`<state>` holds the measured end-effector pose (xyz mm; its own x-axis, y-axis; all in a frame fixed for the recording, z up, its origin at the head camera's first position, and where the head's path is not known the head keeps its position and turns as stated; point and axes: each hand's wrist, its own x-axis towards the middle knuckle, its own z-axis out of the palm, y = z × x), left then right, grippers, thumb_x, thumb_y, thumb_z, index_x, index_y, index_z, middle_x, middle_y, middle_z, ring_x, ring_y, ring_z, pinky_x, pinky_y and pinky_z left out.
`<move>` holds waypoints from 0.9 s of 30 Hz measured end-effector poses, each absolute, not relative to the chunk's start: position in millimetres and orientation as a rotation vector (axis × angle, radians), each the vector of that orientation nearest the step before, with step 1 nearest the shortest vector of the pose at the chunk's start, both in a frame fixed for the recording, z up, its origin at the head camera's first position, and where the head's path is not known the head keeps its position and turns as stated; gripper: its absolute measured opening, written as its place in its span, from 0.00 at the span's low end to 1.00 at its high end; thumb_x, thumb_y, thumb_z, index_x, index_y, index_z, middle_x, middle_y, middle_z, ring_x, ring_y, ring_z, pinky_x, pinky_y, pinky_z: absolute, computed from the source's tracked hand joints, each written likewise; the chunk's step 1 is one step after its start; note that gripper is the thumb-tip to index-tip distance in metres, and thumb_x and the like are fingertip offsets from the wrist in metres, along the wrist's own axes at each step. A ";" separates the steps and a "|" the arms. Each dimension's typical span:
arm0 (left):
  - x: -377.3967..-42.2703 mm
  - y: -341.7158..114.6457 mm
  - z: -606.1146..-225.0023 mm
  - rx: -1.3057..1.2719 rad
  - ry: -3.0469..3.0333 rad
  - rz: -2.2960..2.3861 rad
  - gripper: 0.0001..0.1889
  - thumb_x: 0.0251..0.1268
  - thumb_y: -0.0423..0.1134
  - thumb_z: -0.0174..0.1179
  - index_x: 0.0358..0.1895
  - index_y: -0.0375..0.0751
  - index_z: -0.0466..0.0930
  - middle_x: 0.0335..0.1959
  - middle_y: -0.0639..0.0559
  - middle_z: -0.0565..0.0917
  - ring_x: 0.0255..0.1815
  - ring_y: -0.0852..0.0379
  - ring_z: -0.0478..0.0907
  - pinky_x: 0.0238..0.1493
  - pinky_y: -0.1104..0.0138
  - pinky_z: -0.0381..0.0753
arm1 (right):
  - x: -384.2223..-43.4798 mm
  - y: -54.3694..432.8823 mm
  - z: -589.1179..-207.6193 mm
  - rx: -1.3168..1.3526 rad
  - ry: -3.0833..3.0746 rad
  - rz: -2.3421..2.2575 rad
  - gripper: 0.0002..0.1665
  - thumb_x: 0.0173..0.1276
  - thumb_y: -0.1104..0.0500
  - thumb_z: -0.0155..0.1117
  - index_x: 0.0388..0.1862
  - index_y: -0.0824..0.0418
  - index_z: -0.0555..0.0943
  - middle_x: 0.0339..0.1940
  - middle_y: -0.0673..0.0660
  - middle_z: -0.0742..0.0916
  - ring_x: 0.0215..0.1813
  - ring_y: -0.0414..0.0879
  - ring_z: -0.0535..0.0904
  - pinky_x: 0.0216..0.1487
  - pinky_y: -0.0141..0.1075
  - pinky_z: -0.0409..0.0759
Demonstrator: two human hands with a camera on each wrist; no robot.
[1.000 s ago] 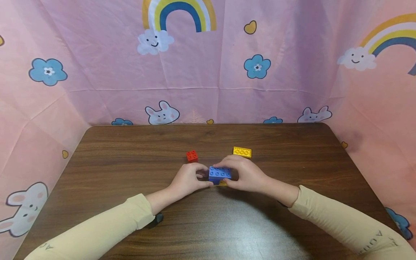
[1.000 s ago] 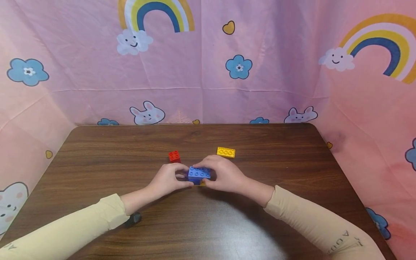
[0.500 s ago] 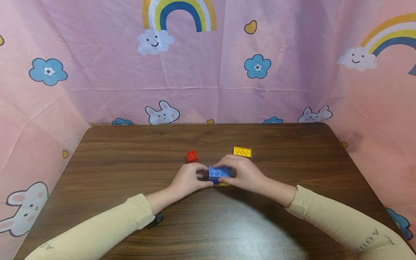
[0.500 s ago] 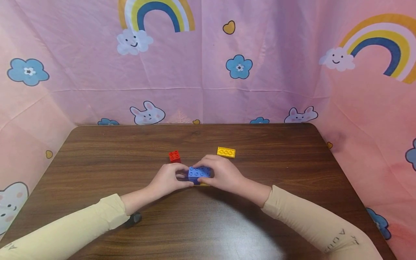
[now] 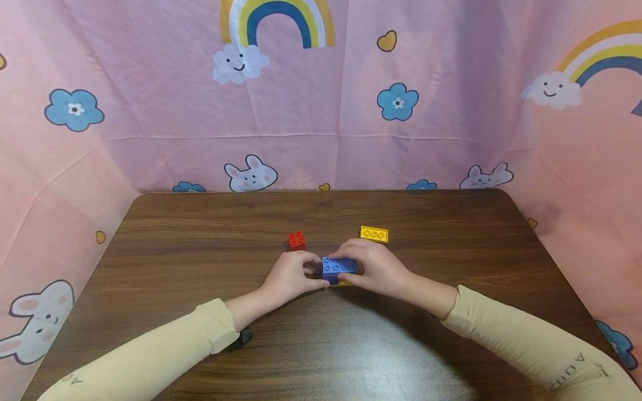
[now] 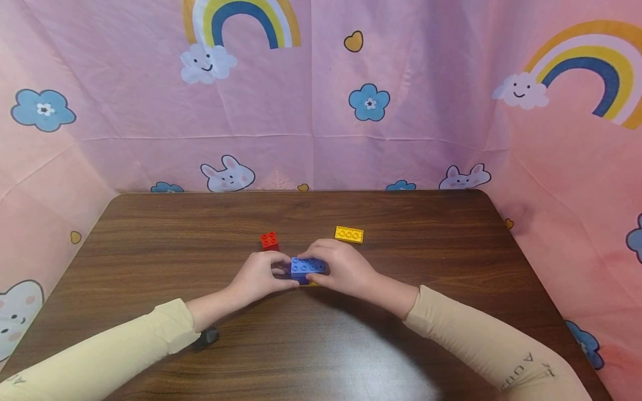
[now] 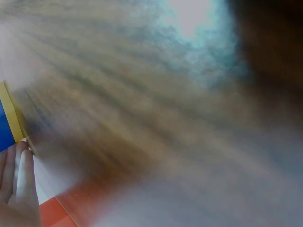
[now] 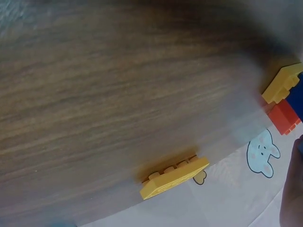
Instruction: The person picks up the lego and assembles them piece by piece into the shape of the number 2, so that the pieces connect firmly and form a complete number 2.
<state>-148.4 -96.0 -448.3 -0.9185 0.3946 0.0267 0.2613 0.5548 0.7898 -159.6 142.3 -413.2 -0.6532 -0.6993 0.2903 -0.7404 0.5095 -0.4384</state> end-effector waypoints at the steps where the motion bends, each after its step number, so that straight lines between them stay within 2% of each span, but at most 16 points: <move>1: -148.3 -96.0 -447.7 0.556 2.630 1.302 0.18 0.57 0.35 0.81 0.50 0.34 0.89 0.47 0.41 0.92 0.47 0.48 0.93 0.49 0.64 0.92 | -159.6 142.4 -413.1 1.282 -2.654 0.825 0.23 0.62 0.59 0.84 0.56 0.58 0.89 0.49 0.53 0.91 0.51 0.43 0.86 0.52 0.36 0.90; 8: -148.1 -95.3 -446.1 0.571 2.646 1.284 0.18 0.56 0.34 0.81 0.48 0.35 0.89 0.46 0.43 0.92 0.47 0.49 0.93 0.47 0.66 0.92 | -162.5 142.5 -410.5 1.333 -2.649 0.782 0.23 0.61 0.59 0.84 0.55 0.59 0.90 0.48 0.52 0.91 0.50 0.43 0.86 0.54 0.36 0.89; 20: -149.3 -95.5 -446.8 0.580 2.631 1.306 0.19 0.56 0.35 0.81 0.49 0.33 0.88 0.46 0.41 0.92 0.45 0.50 0.93 0.47 0.65 0.92 | -163.6 139.2 -405.1 1.322 -2.702 0.717 0.22 0.63 0.58 0.83 0.55 0.59 0.90 0.45 0.52 0.92 0.45 0.40 0.85 0.48 0.32 0.89; 27: -150.0 -96.5 -449.2 0.569 2.624 1.320 0.18 0.55 0.35 0.82 0.48 0.35 0.89 0.45 0.42 0.92 0.45 0.51 0.93 0.47 0.65 0.92 | -163.5 135.0 -401.2 1.350 -2.696 0.626 0.22 0.61 0.59 0.84 0.54 0.60 0.91 0.44 0.52 0.92 0.45 0.42 0.85 0.51 0.34 0.90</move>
<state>-150.0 -96.5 -449.2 -0.9168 0.3976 0.0361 0.2659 0.5407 0.7981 -163.5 135.0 -401.2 -0.6141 -0.7541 0.2329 -0.7795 0.5336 -0.3281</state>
